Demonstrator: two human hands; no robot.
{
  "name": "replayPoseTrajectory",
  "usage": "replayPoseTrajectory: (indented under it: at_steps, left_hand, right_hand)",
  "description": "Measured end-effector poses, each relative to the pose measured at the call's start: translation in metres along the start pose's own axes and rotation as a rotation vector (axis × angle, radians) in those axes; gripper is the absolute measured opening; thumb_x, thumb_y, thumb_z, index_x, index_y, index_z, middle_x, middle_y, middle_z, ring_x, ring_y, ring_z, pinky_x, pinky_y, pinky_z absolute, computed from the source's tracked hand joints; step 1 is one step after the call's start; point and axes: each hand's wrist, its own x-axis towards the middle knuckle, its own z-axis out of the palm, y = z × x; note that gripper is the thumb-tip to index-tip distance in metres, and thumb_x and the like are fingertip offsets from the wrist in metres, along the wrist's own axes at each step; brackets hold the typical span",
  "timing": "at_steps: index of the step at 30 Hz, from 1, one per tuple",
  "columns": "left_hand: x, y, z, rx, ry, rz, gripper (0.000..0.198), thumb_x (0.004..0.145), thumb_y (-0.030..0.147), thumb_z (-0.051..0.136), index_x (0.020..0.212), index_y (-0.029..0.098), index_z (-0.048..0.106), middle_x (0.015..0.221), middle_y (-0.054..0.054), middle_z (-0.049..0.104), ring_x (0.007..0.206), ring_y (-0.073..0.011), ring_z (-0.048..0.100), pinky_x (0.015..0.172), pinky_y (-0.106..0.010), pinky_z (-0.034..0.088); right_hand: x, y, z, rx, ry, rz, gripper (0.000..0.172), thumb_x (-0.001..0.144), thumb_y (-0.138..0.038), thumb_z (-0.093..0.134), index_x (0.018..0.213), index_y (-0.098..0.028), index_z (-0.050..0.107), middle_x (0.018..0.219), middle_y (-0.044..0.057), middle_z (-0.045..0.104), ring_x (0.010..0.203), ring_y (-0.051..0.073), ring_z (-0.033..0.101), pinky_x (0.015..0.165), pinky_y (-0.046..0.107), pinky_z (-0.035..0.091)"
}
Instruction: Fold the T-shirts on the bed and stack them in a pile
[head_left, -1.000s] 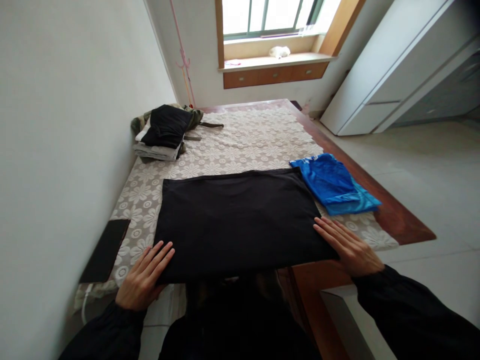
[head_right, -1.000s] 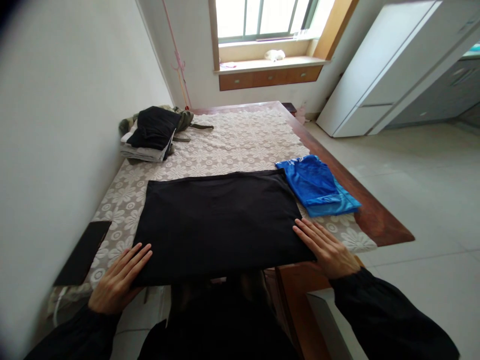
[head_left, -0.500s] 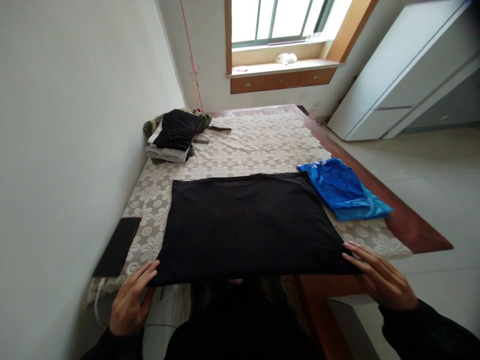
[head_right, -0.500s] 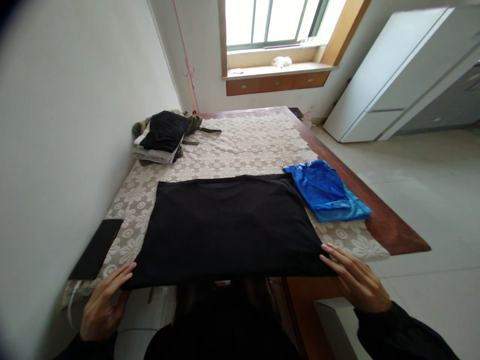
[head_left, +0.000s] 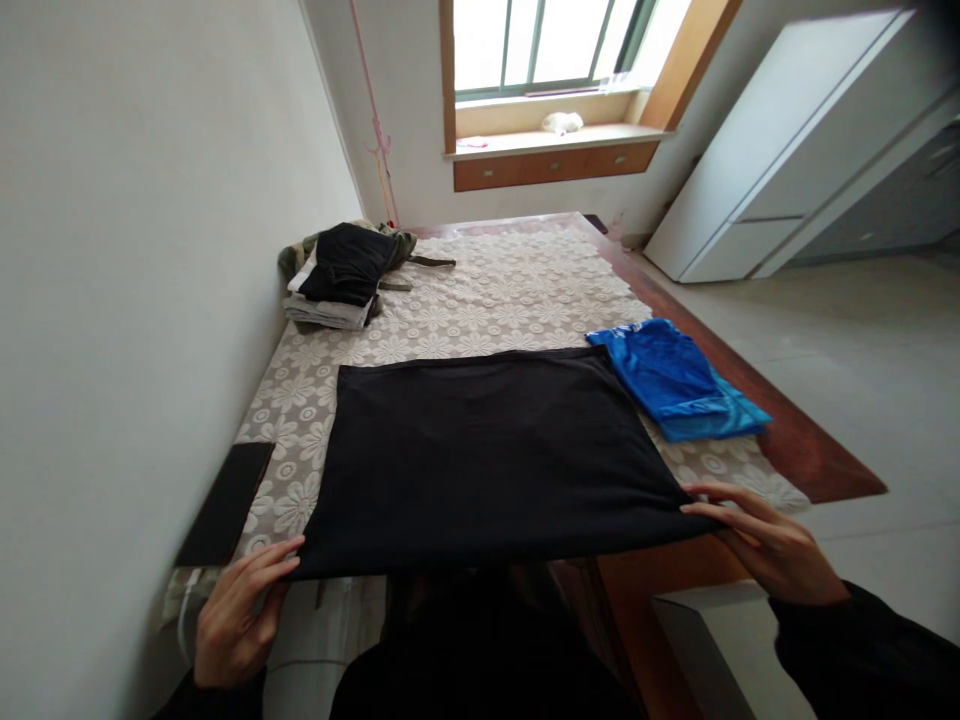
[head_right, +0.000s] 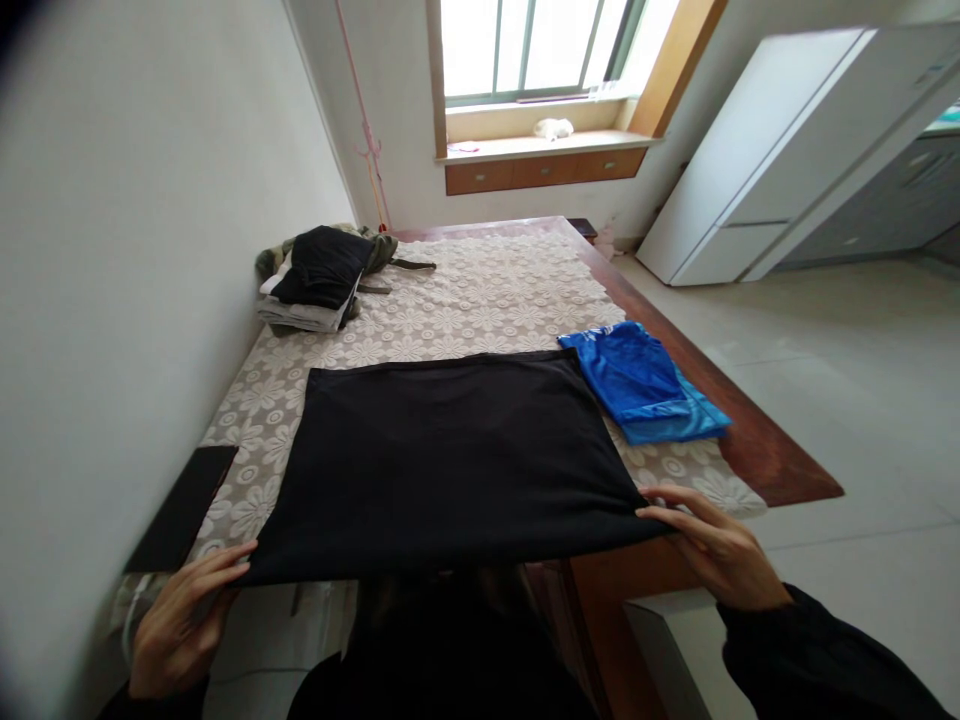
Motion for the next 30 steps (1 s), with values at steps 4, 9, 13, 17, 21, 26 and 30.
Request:
replayPoseTrajectory:
  at_steps: [4, 9, 13, 17, 21, 26, 30]
  left_hand:
    - [0.001, 0.004, 0.002, -0.019, 0.008, -0.053, 0.024, 0.089, 0.016, 0.057, 0.105, 0.032, 0.064, 0.109, -0.005, 0.075, 0.103, -0.0270, 0.069, 0.093, -0.048, 0.052]
    - [0.006, 0.015, 0.004, -0.049, 0.050, -0.121, 0.019, 0.088, 0.018, 0.059, 0.103, 0.029, 0.063, 0.107, -0.007, 0.075, 0.102, -0.0281, 0.068, 0.095, -0.049, 0.050]
    - [0.016, 0.025, 0.004, -0.148, 0.057, -0.222, 0.014, 0.089, 0.022, 0.057, 0.099, 0.029, 0.063, 0.105, -0.006, 0.075, 0.107, -0.0281, 0.067, 0.101, -0.049, 0.048]
    - [0.037, 0.036, -0.003, -0.322, 0.033, -0.465, 0.010, 0.090, 0.035, 0.056, 0.096, 0.028, 0.061, 0.108, -0.005, 0.075, 0.124, -0.0285, 0.060, 0.111, -0.047, 0.042]
    - [0.076, 0.032, -0.015, -0.511, -0.075, -0.689, 0.025, 0.087, 0.049, 0.059, 0.097, 0.026, 0.057, 0.104, -0.006, 0.075, 0.120, -0.0287, 0.063, 0.107, -0.043, 0.046]
    - [0.159, -0.010, -0.004, -0.428, -0.024, -0.747, 0.044, 0.073, 0.059, 0.064, 0.098, 0.022, 0.058, 0.080, 0.000, 0.066, 0.077, -0.0222, 0.066, 0.072, -0.032, 0.054]
    - [0.227, -0.044, 0.040, -0.178, -0.102, -0.756, 0.036, 0.086, 0.047, 0.048, 0.108, 0.020, 0.054, 0.087, -0.005, 0.067, 0.081, -0.0247, 0.066, 0.071, -0.034, 0.052]
  right_hand:
    - [0.003, 0.000, 0.001, 0.024, 0.011, 0.032, 0.034, 0.092, -0.021, 0.056, 0.116, -0.042, 0.068, 0.121, 0.004, 0.068, 0.108, 0.027, 0.068, 0.092, 0.040, 0.057]
    - [0.004, -0.003, -0.002, 0.056, -0.024, 0.095, 0.034, 0.091, -0.025, 0.056, 0.115, -0.047, 0.067, 0.122, 0.006, 0.067, 0.109, 0.030, 0.068, 0.090, 0.045, 0.058]
    - [0.008, -0.010, -0.007, 0.122, -0.029, 0.168, 0.029, 0.089, -0.030, 0.058, 0.110, -0.048, 0.069, 0.128, 0.005, 0.065, 0.114, 0.032, 0.065, 0.095, 0.049, 0.056]
    - [0.022, -0.024, -0.014, 0.233, 0.052, 0.230, 0.023, 0.088, -0.034, 0.059, 0.104, -0.047, 0.070, 0.126, 0.004, 0.067, 0.121, 0.034, 0.061, 0.104, 0.055, 0.050]
    - [0.059, -0.035, -0.022, 0.391, 0.144, 0.233, 0.015, 0.090, -0.035, 0.058, 0.097, -0.039, 0.071, 0.113, 0.004, 0.073, 0.121, 0.032, 0.062, 0.106, 0.053, 0.047]
    - [0.143, -0.016, -0.025, 0.267, 0.284, 0.404, 0.024, 0.088, -0.044, 0.057, 0.086, -0.023, 0.069, 0.083, 0.003, 0.071, 0.084, 0.025, 0.066, 0.084, 0.038, 0.052]
    - [0.214, 0.016, -0.006, 0.156, 0.106, 0.568, 0.029, 0.086, -0.045, 0.051, 0.079, -0.020, 0.063, 0.083, 0.004, 0.069, 0.079, 0.021, 0.060, 0.071, 0.030, 0.047]
